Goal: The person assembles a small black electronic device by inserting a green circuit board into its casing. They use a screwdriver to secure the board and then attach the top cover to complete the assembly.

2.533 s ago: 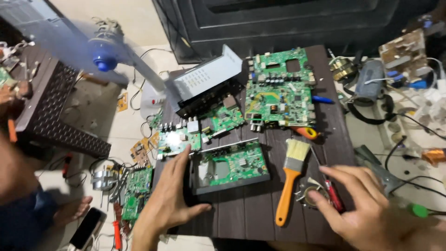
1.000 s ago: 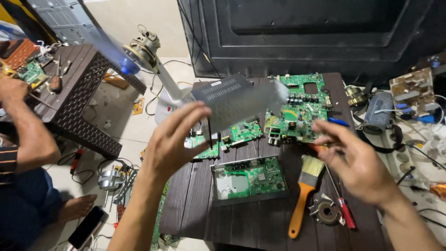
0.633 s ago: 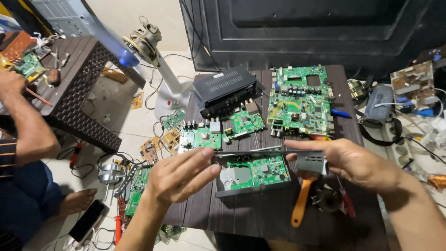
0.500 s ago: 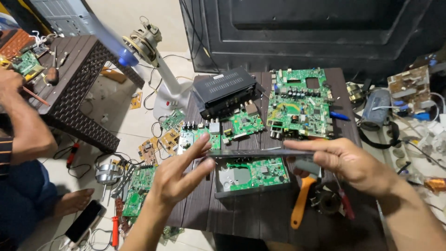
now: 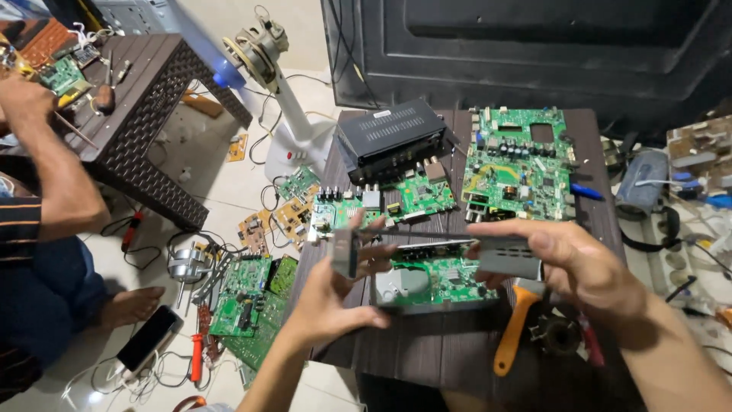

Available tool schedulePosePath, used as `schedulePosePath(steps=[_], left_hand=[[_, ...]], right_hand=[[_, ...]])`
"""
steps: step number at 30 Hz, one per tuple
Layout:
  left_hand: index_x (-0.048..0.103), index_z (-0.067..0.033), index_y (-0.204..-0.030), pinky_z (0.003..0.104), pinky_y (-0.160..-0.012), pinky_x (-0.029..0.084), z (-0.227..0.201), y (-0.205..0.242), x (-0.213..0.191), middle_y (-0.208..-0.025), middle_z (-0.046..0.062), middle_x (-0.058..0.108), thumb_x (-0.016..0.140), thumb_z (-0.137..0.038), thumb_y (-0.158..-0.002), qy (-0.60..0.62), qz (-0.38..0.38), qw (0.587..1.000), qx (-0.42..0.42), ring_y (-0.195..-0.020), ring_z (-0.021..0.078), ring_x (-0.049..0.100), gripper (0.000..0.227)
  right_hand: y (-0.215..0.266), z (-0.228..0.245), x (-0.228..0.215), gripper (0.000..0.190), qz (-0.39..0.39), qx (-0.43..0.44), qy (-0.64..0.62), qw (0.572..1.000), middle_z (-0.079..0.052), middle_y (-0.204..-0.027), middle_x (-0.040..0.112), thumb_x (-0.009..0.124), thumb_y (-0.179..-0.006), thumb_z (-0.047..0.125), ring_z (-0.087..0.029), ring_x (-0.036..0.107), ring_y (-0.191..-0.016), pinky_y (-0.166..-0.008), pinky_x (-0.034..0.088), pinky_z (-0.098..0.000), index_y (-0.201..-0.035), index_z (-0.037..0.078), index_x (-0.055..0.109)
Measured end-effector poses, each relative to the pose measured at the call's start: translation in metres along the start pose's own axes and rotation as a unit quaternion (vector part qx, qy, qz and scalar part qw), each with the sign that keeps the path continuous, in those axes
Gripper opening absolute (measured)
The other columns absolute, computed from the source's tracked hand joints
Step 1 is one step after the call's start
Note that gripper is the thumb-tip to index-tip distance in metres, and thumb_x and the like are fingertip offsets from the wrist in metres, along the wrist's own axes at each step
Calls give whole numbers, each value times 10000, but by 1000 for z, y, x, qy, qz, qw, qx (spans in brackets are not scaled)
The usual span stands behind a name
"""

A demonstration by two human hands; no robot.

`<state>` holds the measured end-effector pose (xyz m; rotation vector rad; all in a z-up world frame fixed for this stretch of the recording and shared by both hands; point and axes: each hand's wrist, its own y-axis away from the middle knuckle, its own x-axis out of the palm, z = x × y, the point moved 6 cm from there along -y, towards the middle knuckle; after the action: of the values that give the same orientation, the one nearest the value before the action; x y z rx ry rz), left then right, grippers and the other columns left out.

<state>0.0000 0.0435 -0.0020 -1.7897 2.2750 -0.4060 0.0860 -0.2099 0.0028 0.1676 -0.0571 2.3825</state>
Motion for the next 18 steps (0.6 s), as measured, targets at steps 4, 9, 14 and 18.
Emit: schedulePosePath(steps=[4,9,14,18], left_hand=[[353,-22,-1560,559,-1353,292,-8,-12,19,-1612,196,416,542,-356,-1127,-32,-1,990,140,-1574,344,346,579],[551,-76,-850,315,-584,375,-39,-14,16,-748,28,562,574,-264,-1010,-302,-205,900,238,-634,160,513,248],[593,48,-856,376,-460,328,-108,-28,32,-659,99,492,554,-8,-980,-475,-113,827,280,-526,244,447,141],[582,-45,-1434,284,-480,520,-93,-39,57,-1338,107,729,600,-124,-1017,-759,53,593,263,-809,145,668,425]], right_hand=[[-10,13,50,467,103,-46,-223,968,-467,-1153,689,428,-1070,302,-473,759,-936,-851,578,-486,-1306,-101,434],[-24,-12,65,679,109,112,-295,943,-378,-1227,682,353,-1032,443,-504,712,-1003,-774,629,-545,-1451,-74,489],[-14,28,17,448,-120,73,100,985,-160,-1326,744,453,-943,337,-267,790,-1090,-898,661,-379,-1221,30,624],[11,105,27,917,-102,-142,309,935,-168,-1484,519,691,-712,429,-316,569,-1340,-1107,487,-501,-1489,58,375]])
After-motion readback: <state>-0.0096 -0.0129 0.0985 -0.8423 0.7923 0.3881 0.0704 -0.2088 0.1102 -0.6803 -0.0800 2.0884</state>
